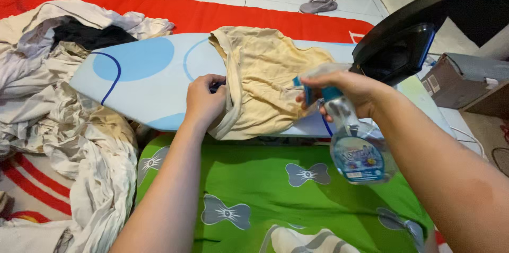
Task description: The person folds a garment by hand on a floor mat and then places another garment onto an ironing board. They spray the item with liquid from a bottle and use an iron to press the fabric.
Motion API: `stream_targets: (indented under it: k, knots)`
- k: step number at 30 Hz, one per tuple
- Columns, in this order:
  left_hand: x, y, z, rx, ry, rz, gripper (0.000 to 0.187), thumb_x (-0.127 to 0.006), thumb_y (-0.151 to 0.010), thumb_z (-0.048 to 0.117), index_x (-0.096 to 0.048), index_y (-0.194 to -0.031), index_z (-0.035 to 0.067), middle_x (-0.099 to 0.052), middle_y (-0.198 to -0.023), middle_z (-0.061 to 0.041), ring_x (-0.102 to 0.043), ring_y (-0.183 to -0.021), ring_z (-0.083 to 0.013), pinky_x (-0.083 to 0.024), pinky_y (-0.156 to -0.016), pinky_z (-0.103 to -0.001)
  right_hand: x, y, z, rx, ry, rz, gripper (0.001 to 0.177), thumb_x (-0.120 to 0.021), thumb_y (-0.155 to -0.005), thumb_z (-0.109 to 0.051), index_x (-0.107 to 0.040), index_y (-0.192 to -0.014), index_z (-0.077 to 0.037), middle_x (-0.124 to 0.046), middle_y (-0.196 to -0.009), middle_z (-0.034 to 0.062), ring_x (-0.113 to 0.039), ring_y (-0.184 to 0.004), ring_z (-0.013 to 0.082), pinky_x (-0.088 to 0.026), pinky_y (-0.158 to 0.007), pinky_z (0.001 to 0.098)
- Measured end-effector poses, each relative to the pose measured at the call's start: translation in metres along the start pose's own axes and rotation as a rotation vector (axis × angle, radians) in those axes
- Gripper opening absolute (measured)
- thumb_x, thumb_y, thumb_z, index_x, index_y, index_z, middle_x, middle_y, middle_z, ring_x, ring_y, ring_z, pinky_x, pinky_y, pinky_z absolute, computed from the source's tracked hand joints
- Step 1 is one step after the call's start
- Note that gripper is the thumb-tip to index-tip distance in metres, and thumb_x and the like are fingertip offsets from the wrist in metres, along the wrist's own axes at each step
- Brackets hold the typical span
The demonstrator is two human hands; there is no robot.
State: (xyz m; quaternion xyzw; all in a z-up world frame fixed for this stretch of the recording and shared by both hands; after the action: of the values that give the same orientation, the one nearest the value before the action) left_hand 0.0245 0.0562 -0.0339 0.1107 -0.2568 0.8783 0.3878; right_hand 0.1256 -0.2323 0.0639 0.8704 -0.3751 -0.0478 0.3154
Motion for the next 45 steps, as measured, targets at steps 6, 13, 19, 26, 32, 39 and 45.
stream_targets:
  k: [6,13,19,26,32,39,45]
  knots:
    - [0.004,0.008,0.008,-0.04,-0.077,0.016,0.024,-0.071,-0.08,0.016,-0.079,-0.099,0.002,-0.075,-0.097,-0.021,-0.075,-0.086,-0.0313,-0.057,-0.085,-0.039,0.01,0.001,0.009,-0.037,0.138,0.142,0.04,-0.078,-0.082,-0.039,-0.065,-0.086,-0.001,-0.066,-0.072,0.0108,-0.058,-0.046,0.0196,-0.049,-0.044,0.0332]
    - [0.005,0.01,0.042,-0.087,-0.026,0.049,0.031,-0.071,-0.088,0.028,-0.079,-0.101,0.001,-0.074,-0.099,-0.022,-0.071,-0.094,-0.0341,-0.055,-0.088,-0.041,0.023,-0.022,-0.018,0.114,-0.327,0.172,0.033,-0.072,-0.084,-0.038,-0.071,-0.091,-0.006,-0.072,-0.079,0.0097,-0.057,-0.052,0.0121,-0.051,-0.053,0.0293]
    - [0.015,0.021,0.083,-0.065,0.406,-0.214,0.044,-0.057,-0.097,0.044,-0.078,-0.11,0.007,-0.076,-0.095,-0.014,-0.071,-0.093,-0.0295,-0.056,-0.085,-0.037,0.0,-0.074,-0.053,0.291,-0.816,0.295,0.029,-0.076,-0.085,-0.029,-0.06,-0.094,-0.007,-0.06,-0.075,0.0063,-0.061,-0.063,0.0211,-0.053,-0.066,0.0407]
    - [0.058,0.015,0.089,-0.234,-0.425,-0.052,0.045,-0.08,-0.073,0.042,-0.077,-0.109,0.015,-0.07,-0.096,-0.019,-0.066,-0.09,-0.0366,-0.053,-0.08,-0.046,-0.068,-0.101,-0.09,0.389,-0.995,0.068,0.036,-0.077,-0.09,-0.027,-0.053,-0.109,-0.009,-0.055,-0.104,0.0101,-0.062,-0.092,0.0279,-0.057,-0.088,0.0534]
    - [0.055,-0.004,0.013,0.15,-0.113,0.258,0.057,-0.077,-0.078,0.054,-0.07,-0.122,0.018,-0.076,-0.115,-0.013,-0.072,-0.107,-0.0331,-0.054,-0.09,-0.043,-0.131,-0.091,-0.094,0.698,-0.383,-0.133,0.065,-0.073,-0.091,-0.026,-0.046,-0.148,-0.01,-0.05,-0.144,0.0115,-0.052,-0.13,0.0236,-0.04,-0.114,0.0477]
    - [0.048,-0.023,-0.029,0.198,-0.004,0.329,0.059,-0.085,-0.075,0.043,-0.07,-0.124,0.015,-0.075,-0.118,-0.012,-0.071,-0.112,-0.0297,-0.053,-0.096,-0.041,-0.169,-0.097,-0.06,0.872,0.2,-0.155,0.071,-0.071,-0.09,-0.015,-0.043,-0.156,-0.015,-0.051,-0.157,0.0145,-0.046,-0.147,0.024,-0.038,-0.117,0.0369]
    - [0.043,-0.034,-0.019,0.059,0.063,0.283,0.061,-0.08,-0.082,0.028,-0.057,-0.134,0.007,-0.07,-0.13,-0.014,-0.069,-0.122,-0.0308,-0.052,-0.103,-0.041,-0.152,-0.085,-0.049,0.878,0.563,0.164,0.064,-0.074,-0.084,-0.021,-0.057,-0.145,-0.017,-0.061,-0.144,0.0132,-0.057,-0.137,0.0266,-0.043,-0.112,0.0356]
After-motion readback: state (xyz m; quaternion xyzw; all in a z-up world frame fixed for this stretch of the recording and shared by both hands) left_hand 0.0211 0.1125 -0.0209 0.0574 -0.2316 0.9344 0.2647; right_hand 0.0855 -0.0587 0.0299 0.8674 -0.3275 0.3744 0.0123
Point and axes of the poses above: each hand's wrist, its own y-axis away from the middle knuckle, its own x-axis out of the back of the hand, z = x × y, the point moved 4 cm from there along -y, towards the middle knuckle
